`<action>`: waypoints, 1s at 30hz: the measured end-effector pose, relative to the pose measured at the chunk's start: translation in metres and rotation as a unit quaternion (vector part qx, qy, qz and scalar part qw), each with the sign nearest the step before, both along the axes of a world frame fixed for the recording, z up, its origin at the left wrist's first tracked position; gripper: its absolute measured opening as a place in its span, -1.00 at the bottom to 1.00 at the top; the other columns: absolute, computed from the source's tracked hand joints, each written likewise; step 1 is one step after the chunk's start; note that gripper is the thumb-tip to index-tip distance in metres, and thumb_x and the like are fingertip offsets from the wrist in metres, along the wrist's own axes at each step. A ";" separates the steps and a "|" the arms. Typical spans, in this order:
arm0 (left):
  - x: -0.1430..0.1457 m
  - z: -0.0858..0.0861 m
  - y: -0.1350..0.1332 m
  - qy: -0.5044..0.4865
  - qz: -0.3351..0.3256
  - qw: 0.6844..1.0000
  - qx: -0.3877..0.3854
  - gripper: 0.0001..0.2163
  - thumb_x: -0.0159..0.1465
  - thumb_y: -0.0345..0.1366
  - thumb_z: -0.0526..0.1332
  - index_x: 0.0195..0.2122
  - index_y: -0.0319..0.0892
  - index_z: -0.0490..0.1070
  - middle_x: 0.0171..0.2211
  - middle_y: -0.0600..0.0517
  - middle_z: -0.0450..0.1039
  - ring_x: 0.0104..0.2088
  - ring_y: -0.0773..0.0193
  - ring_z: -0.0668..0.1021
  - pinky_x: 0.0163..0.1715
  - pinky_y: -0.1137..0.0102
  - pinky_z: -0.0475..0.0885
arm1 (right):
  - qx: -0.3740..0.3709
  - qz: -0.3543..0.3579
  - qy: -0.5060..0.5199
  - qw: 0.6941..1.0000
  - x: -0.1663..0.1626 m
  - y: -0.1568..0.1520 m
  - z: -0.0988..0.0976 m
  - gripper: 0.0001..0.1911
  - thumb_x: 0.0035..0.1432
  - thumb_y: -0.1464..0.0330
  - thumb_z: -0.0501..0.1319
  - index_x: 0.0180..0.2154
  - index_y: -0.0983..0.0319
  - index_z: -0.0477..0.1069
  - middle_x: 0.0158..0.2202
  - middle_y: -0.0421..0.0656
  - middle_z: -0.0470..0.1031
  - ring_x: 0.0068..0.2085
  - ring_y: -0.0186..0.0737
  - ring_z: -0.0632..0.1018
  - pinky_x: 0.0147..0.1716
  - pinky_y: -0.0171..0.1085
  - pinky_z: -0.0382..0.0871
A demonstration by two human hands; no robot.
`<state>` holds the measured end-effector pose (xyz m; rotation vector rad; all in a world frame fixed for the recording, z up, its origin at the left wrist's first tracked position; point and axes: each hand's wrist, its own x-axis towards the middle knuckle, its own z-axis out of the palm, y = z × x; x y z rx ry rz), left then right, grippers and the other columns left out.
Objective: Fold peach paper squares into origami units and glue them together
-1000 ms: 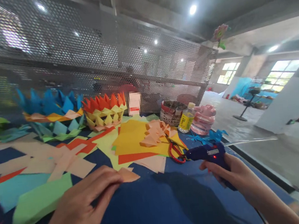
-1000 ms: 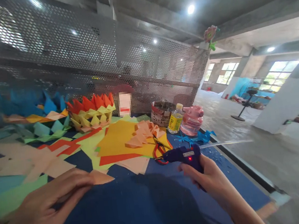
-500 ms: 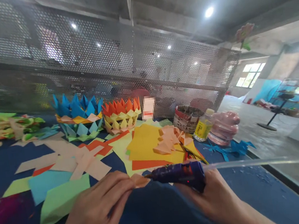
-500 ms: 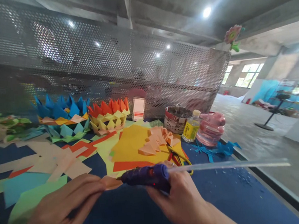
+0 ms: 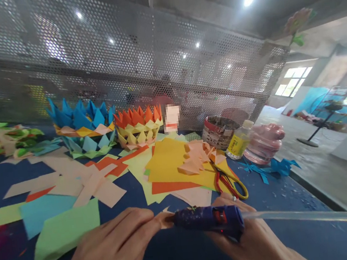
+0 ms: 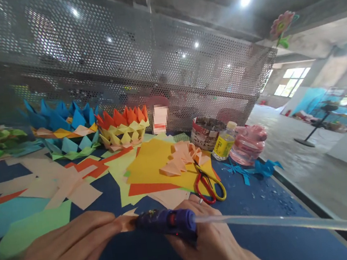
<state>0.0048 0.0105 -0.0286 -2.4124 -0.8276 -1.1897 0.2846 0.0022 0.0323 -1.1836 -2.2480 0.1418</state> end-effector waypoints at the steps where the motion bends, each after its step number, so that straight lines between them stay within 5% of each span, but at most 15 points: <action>1: 0.000 0.000 -0.001 0.000 0.009 1.000 0.001 -0.69 0.44 -0.53 0.04 0.07 -0.16 0.49 -0.13 -0.02 0.60 -0.17 0.29 0.64 -0.09 0.47 0.53 | 0.003 0.002 0.002 1.000 -0.001 0.000 0.001 -0.83 0.28 0.34 0.18 -0.40 0.16 0.36 -0.49 -0.27 0.47 -0.51 -0.32 0.44 -0.46 -0.37 0.34; 30: 0.002 -0.001 -0.003 -0.035 0.022 0.999 -0.019 -0.72 0.50 -0.48 0.04 0.05 -0.09 0.48 -0.13 0.00 0.59 -0.16 0.27 0.64 -0.09 0.44 0.56 | 0.025 -0.017 -0.031 0.999 0.006 -0.006 0.004 -0.89 0.25 0.41 0.16 -0.35 0.16 0.39 -0.43 -0.18 0.55 -0.39 -0.20 0.57 -0.39 -0.31 0.41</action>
